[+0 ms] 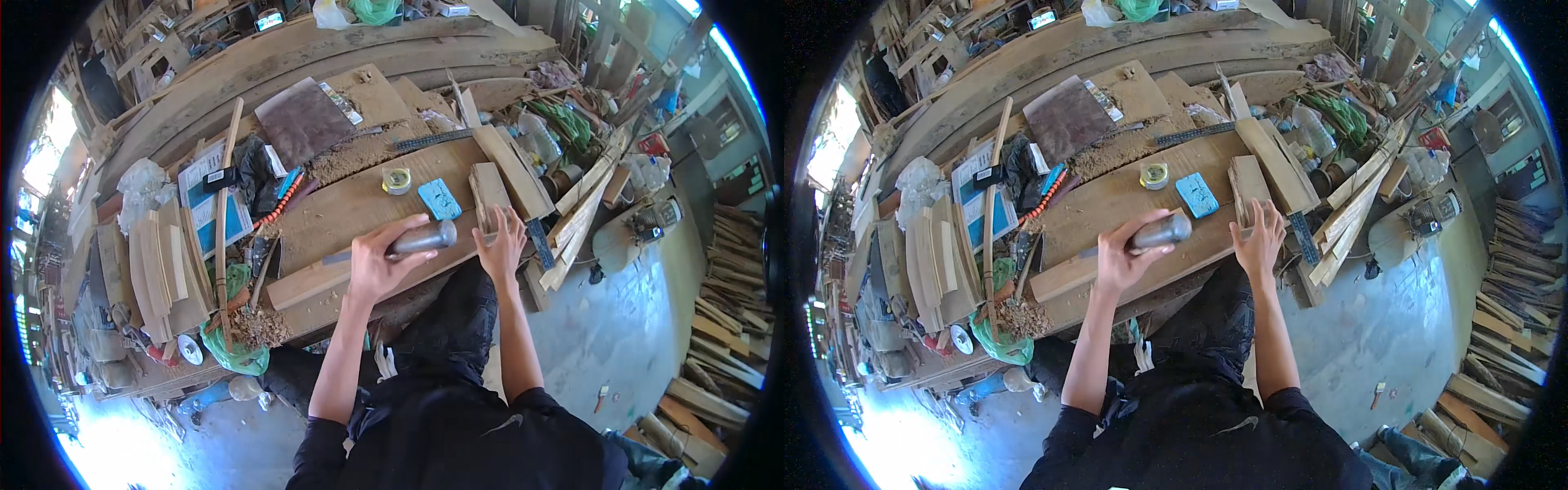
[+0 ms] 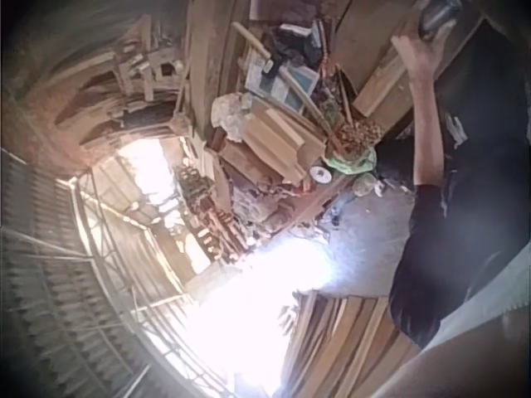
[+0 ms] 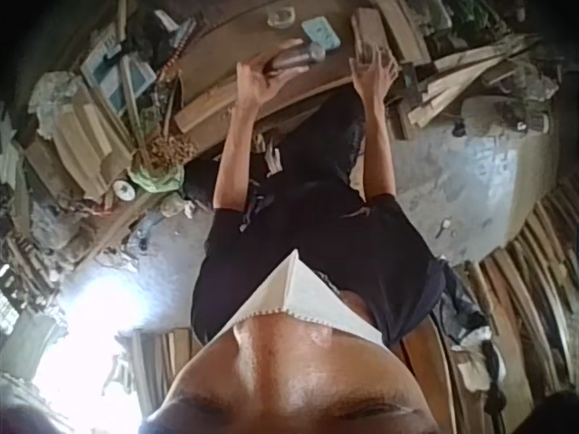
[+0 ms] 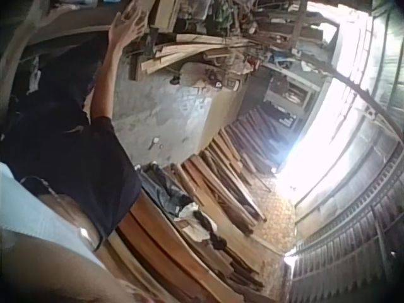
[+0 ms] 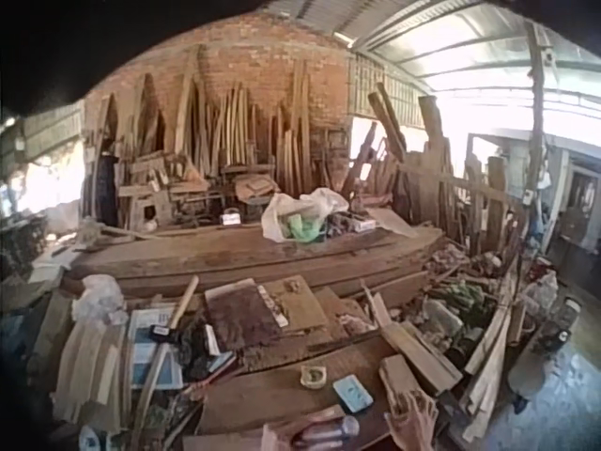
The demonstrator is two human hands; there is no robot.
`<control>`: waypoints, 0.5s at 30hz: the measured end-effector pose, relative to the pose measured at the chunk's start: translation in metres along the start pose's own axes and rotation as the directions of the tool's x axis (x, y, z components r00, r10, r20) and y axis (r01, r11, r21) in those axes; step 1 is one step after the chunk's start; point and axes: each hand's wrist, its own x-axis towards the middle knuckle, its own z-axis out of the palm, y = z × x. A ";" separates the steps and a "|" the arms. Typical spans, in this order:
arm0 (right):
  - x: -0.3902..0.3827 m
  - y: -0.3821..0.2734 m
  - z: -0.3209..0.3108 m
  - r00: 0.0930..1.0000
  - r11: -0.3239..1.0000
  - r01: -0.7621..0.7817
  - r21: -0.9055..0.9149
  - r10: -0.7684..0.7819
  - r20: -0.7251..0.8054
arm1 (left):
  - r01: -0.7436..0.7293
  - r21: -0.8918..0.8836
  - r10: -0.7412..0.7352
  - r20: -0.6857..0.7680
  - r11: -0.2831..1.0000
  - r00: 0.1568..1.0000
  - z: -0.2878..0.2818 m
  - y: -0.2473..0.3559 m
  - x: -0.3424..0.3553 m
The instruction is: The person uses a try square to mark a piece of wood on a workbench. They then use a chisel and a wooden mallet to carve and shape the wood. The person also uses a sanding block to smooth the surface of the wood and a tape measure to measure its length.
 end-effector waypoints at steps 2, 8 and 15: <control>0.008 -0.001 0.001 0.999 0.999 -0.006 -0.039 0.007 0.031 | 0.010 0.099 -0.011 0.010 0.995 1.000 0.000 -0.004 0.008; 0.034 -0.012 0.002 0.981 0.986 -0.116 -0.122 0.133 0.141 | -0.122 0.217 0.105 0.089 0.969 0.991 0.035 -0.033 0.011; 0.035 0.027 -0.003 0.994 0.928 -0.104 0.358 0.087 0.064 | -0.198 0.245 0.167 0.143 0.949 0.976 0.050 -0.027 0.018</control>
